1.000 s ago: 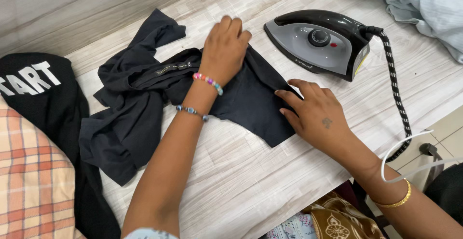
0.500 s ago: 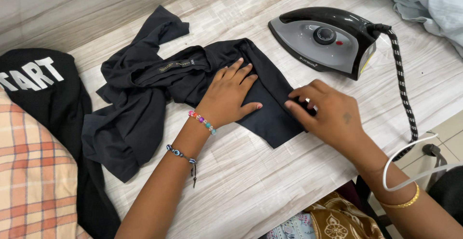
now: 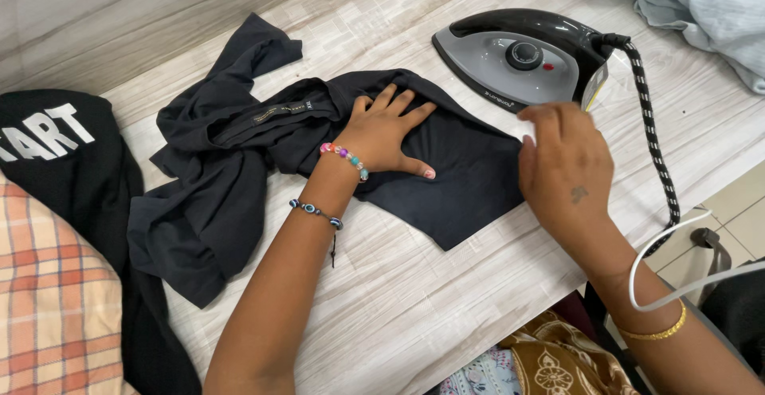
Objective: The person irons a plaid shirt on a flat surface, smoothing the fabric and moving the iron across the front and sleeves. After finishing the shirt, the person irons a black t-shirt, adjusting its position and ironing the front and sleeves.
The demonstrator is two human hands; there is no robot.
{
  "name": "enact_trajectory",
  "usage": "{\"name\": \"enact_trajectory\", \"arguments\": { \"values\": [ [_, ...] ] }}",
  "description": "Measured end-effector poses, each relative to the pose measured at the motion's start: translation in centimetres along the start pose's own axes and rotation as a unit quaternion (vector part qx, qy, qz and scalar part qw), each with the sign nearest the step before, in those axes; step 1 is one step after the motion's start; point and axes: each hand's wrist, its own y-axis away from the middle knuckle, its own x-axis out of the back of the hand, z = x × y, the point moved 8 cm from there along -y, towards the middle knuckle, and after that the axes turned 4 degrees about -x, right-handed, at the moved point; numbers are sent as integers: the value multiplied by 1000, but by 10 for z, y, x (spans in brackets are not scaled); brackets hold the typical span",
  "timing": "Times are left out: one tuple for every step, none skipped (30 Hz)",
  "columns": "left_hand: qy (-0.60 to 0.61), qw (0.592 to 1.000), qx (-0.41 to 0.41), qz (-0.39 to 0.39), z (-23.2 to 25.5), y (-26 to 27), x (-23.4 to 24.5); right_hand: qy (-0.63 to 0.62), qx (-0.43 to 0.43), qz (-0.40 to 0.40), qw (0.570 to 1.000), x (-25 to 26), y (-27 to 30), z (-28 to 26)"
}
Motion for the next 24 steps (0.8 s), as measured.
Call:
{"name": "enact_trajectory", "arguments": {
  "values": [
    [-14,1000,8,-18,0,-2,1,-37,27,-56,997,-10,0,-8],
    [-34,999,18,-25,0,-3,2,-74,54,-112,989,-19,1,-15],
    [-54,998,27,-34,1,-3,3,-112,79,-167,976,-30,6,-22],
    [-74,996,36,-43,2,-3,4,-83,102,-192,973,-39,9,-27],
    [-89,995,32,-33,4,-4,7,-52,125,-217,967,-50,12,-30],
    [-104,994,28,-22,5,-4,10,-22,148,-241,959,-60,16,-33],
    [-120,992,27,-10,4,-3,14,-22,138,-250,958,-65,19,-31],
    [-115,993,23,2,3,-4,16,-22,129,-259,957,-66,25,-29],
    [-110,994,20,15,1,-5,18,-22,121,-269,955,-68,29,-26],
    [-104,994,16,28,-2,-7,19,-25,119,-265,956,-68,29,-23],
    [-115,991,-2,73,0,-8,22,-27,114,-263,958,-67,31,-21],
    [-126,985,-19,117,1,-10,25,-29,109,-260,959,-67,32,-19],
    [-138,976,-38,162,3,-11,28,-29,101,-265,959,-67,33,-17],
    [-130,975,-37,176,0,-13,27,-28,92,-269,958,-68,33,-16],
    [-121,973,-40,190,-1,-15,25,-25,81,-273,958,-69,33,-13],
    [-113,972,-43,204,-1,-17,24,-24,83,-272,958,-70,32,-13],
    [-87,974,-19,210,-6,-18,21,-22,83,-273,958,-70,33,-13],
    [-60,975,4,216,-11,-18,17,-21,83,-275,958,-71,33,-12],
    [-36,974,28,222,-17,-18,16,-14,79,-281,956,-73,33,-11],
    [-58,970,19,233,-14,-17,15,-8,75,-287,955,-75,33,-11],
    [-80,966,11,246,-10,-16,14,-2,72,-293,953,-77,33,-9],
    [-102,961,3,258,-7,-16,14,9,63,-282,957,-78,31,-6],
    [-104,958,5,265,-6,-16,13,18,56,-274,960,-80,30,-5],
    [-106,956,6,273,-6,-16,14,28,48,-266,962,-81,29,-4]
  ]
}}
